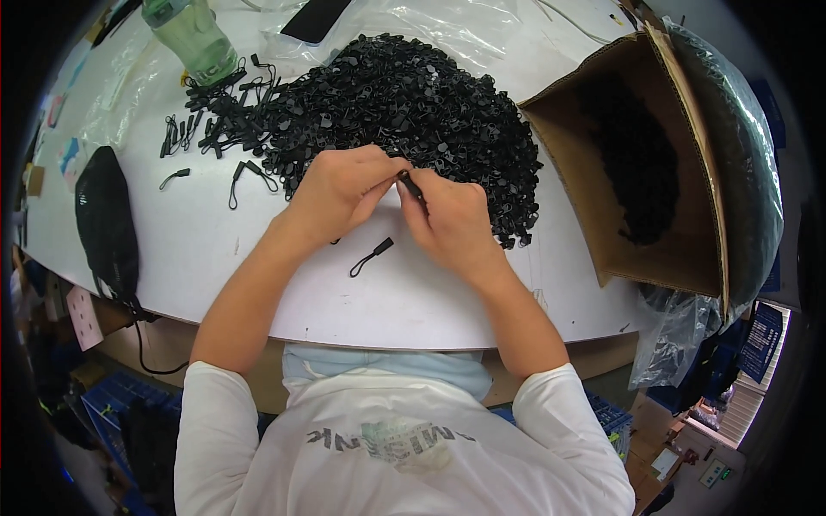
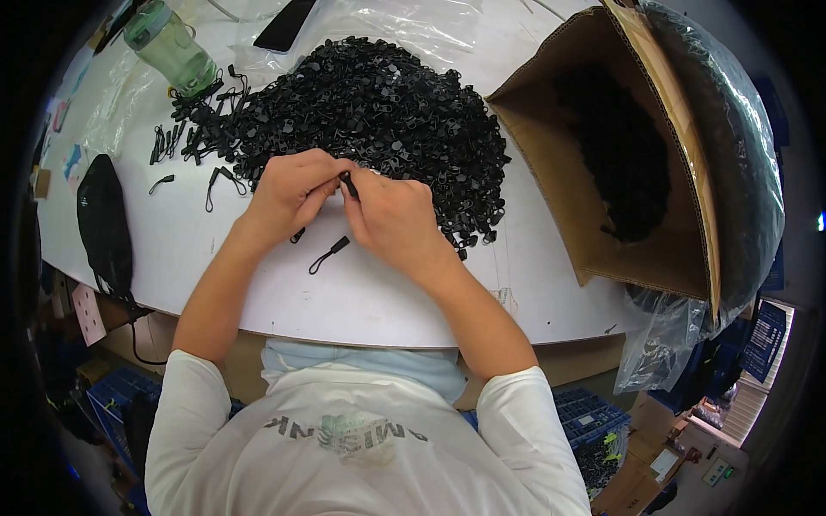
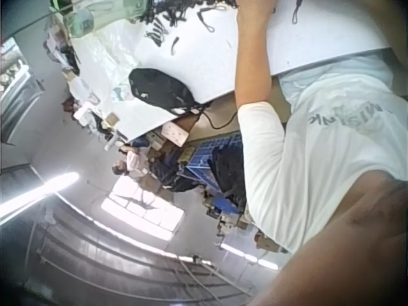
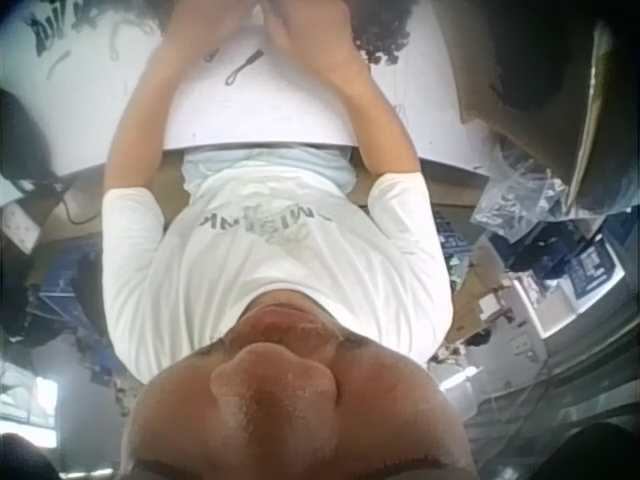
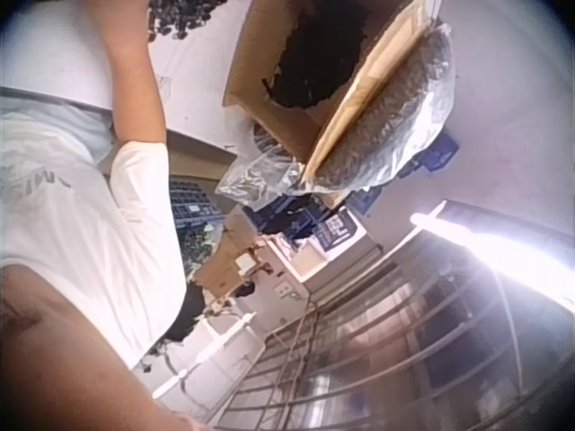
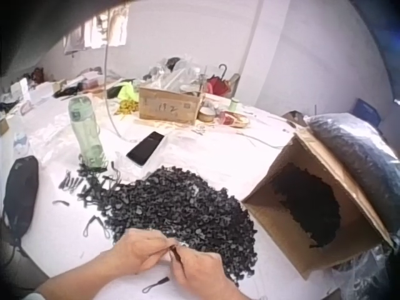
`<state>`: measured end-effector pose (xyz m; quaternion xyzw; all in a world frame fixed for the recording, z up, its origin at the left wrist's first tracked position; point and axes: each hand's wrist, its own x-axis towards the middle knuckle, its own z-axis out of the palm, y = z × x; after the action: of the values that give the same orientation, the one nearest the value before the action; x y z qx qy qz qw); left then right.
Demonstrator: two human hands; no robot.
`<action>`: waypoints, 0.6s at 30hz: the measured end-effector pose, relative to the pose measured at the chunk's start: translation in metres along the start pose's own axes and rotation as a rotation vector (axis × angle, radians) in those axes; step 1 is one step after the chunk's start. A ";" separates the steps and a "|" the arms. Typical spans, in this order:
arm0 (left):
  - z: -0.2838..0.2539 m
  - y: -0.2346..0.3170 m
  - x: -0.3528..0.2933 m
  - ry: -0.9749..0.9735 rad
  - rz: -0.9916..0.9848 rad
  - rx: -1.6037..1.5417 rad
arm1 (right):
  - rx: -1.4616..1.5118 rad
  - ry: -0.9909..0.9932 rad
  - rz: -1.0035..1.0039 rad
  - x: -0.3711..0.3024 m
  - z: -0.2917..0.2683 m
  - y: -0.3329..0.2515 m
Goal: Assembling small black plastic components with cords at a workbench.
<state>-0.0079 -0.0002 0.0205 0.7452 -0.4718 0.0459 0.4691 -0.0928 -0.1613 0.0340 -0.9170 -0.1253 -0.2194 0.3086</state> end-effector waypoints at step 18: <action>0.000 0.010 -0.001 0.115 -0.255 -0.024 | -0.004 -0.207 0.158 0.004 -0.007 0.001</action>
<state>-0.0160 -0.0009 0.0265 0.7896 -0.3462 0.0228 0.5062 -0.0912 -0.1662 0.0398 -0.9424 -0.0832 -0.0991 0.3083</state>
